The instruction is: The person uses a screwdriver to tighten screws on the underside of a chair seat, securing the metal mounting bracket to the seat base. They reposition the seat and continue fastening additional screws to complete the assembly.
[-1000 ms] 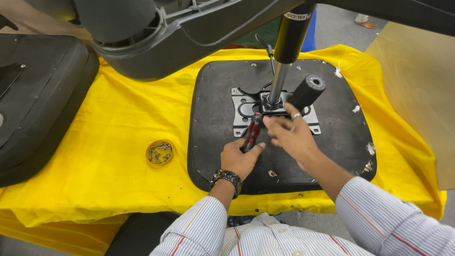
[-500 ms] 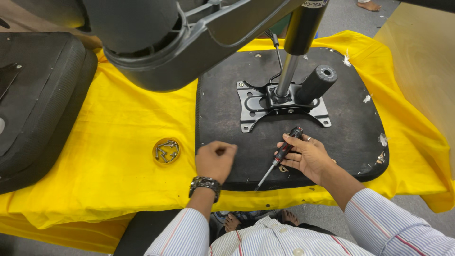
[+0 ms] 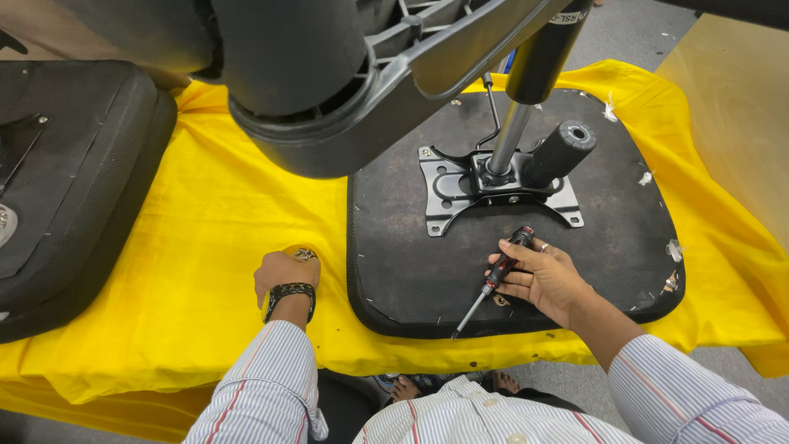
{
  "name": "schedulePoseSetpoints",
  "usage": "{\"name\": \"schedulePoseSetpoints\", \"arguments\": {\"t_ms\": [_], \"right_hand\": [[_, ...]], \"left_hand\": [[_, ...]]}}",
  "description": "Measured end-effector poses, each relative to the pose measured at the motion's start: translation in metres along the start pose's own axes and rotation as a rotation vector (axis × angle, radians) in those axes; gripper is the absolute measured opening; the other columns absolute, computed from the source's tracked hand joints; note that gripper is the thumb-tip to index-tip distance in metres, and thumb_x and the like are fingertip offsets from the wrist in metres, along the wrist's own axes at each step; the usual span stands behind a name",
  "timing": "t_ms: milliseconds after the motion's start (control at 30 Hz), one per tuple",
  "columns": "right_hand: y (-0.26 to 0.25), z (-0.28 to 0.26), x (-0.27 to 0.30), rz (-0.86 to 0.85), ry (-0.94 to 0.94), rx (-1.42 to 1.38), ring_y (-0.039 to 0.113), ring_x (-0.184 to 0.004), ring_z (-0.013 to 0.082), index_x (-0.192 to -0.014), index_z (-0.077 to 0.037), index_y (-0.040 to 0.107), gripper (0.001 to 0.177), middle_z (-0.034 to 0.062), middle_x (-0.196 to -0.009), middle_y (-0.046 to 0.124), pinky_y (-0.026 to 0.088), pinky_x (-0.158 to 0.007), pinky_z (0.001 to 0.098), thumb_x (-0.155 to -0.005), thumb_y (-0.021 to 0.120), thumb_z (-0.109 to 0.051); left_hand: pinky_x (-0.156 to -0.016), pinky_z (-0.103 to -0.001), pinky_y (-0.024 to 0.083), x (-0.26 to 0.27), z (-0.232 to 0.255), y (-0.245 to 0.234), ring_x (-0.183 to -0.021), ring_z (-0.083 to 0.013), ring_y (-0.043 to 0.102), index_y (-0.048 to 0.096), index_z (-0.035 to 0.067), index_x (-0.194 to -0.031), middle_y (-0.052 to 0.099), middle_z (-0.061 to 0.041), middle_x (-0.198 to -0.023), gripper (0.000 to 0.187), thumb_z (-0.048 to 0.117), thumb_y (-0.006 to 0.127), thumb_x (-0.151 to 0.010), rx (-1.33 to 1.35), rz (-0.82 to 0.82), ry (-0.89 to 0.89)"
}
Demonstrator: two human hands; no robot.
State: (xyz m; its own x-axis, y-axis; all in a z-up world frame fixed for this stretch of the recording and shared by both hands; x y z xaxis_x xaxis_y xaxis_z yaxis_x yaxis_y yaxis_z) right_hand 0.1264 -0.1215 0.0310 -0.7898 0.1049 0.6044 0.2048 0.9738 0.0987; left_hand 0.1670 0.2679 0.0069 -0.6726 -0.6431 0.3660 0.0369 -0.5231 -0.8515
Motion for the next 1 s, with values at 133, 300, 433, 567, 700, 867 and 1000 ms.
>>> {"name": "schedulePoseSetpoints", "arguments": {"t_ms": [133, 300, 433, 567, 700, 867, 1000], "right_hand": [[0.0, 0.0, 0.0, 0.018, -0.005, 0.005, 0.075, -0.089, 0.0236, -0.112, -0.011, 0.056, 0.032, 0.0111, -0.096, 0.071, 0.065, -0.084, 0.0411, -0.088, 0.07, -0.025], [0.0, 0.001, -0.002, 0.019, -0.001, 0.012, 0.075, -0.087, 0.0243, -0.113, -0.011, 0.057, 0.033, 0.0118, -0.097, 0.072, 0.065, -0.083, 0.0405, -0.087, 0.07, -0.026], [-0.001, 0.001, -0.003, 0.015, 0.001, 0.007, 0.075, -0.088, 0.0247, -0.114, -0.011, 0.056, 0.033, 0.0119, -0.097, 0.071, 0.065, -0.083, 0.0413, -0.088, 0.07, -0.025], [-0.002, 0.001, -0.003, -0.011, 0.002, 0.003, 0.075, -0.089, 0.0248, -0.113, -0.01, 0.055, 0.031, 0.012, -0.097, 0.072, 0.065, -0.084, 0.0412, -0.089, 0.069, -0.025], [-0.002, 0.0, -0.002, -0.019, 0.012, -0.008, 0.075, -0.092, 0.0252, -0.113, -0.01, 0.056, 0.029, 0.0119, -0.098, 0.071, 0.065, -0.085, 0.0413, -0.09, 0.067, -0.025], [-0.002, -0.002, -0.002, -0.048, 0.014, 0.005, 0.075, -0.093, 0.026, -0.114, -0.009, 0.057, 0.03, 0.0128, -0.099, 0.07, 0.064, -0.086, 0.0423, -0.09, 0.067, -0.024], [-0.002, -0.002, -0.003, -0.053, 0.022, 0.014, 0.074, -0.094, 0.0262, -0.115, -0.01, 0.057, 0.031, 0.0136, -0.101, 0.071, 0.064, -0.087, 0.0425, -0.09, 0.068, -0.024]], "left_hand": [[-0.09, -0.044, 0.057, 0.0, 0.011, -0.01, -0.106, -0.0329, 0.071, 0.074, 0.01, -0.115, 0.073, -0.016, -0.117, 0.053, 0.042, 0.087, -0.074, -0.125, -0.047, 0.009], [-0.09, -0.044, 0.058, -0.002, 0.016, -0.004, -0.104, -0.0319, 0.073, 0.076, 0.011, -0.114, 0.075, -0.016, -0.115, 0.051, 0.041, 0.087, -0.074, -0.084, -0.054, -0.027], [-0.089, -0.044, 0.058, -0.006, 0.01, 0.001, -0.103, -0.0329, 0.073, 0.075, 0.008, -0.112, 0.075, -0.017, -0.114, 0.053, 0.041, 0.087, -0.073, -0.018, -0.066, -0.047], [-0.089, -0.044, 0.057, -0.004, 0.005, 0.001, -0.101, -0.0344, 0.071, 0.075, 0.005, -0.106, 0.074, -0.019, -0.11, 0.052, 0.044, 0.086, -0.073, 0.032, -0.002, -0.016], [-0.088, -0.043, 0.057, 0.003, 0.006, -0.003, -0.092, -0.0332, 0.073, 0.08, 0.001, -0.095, 0.077, -0.018, -0.098, 0.045, 0.042, 0.08, -0.077, 0.134, 0.014, 0.023], [-0.076, -0.035, 0.056, 0.03, 0.032, 0.001, -0.074, -0.0228, 0.072, 0.077, -0.002, -0.093, 0.076, -0.012, -0.083, 0.037, 0.033, 0.073, -0.082, 0.529, -0.056, 0.205], [-0.06, -0.027, 0.058, 0.072, 0.061, 0.017, -0.063, -0.0143, 0.072, 0.073, -0.002, -0.096, 0.075, -0.008, -0.08, 0.029, 0.026, 0.068, -0.088, 0.702, -0.24, 0.318]]}}
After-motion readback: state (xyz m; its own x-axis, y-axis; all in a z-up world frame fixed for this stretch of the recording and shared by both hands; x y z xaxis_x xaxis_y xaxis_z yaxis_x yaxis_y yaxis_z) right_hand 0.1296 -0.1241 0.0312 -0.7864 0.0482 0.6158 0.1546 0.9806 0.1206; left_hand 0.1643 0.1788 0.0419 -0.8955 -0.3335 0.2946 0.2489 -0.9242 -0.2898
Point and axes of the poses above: each hand's wrist, its own x-axis away from the middle knuckle, its own y-axis out of the palm, z = x × y, the point moved 5 cm from there along -x, towards the middle knuckle
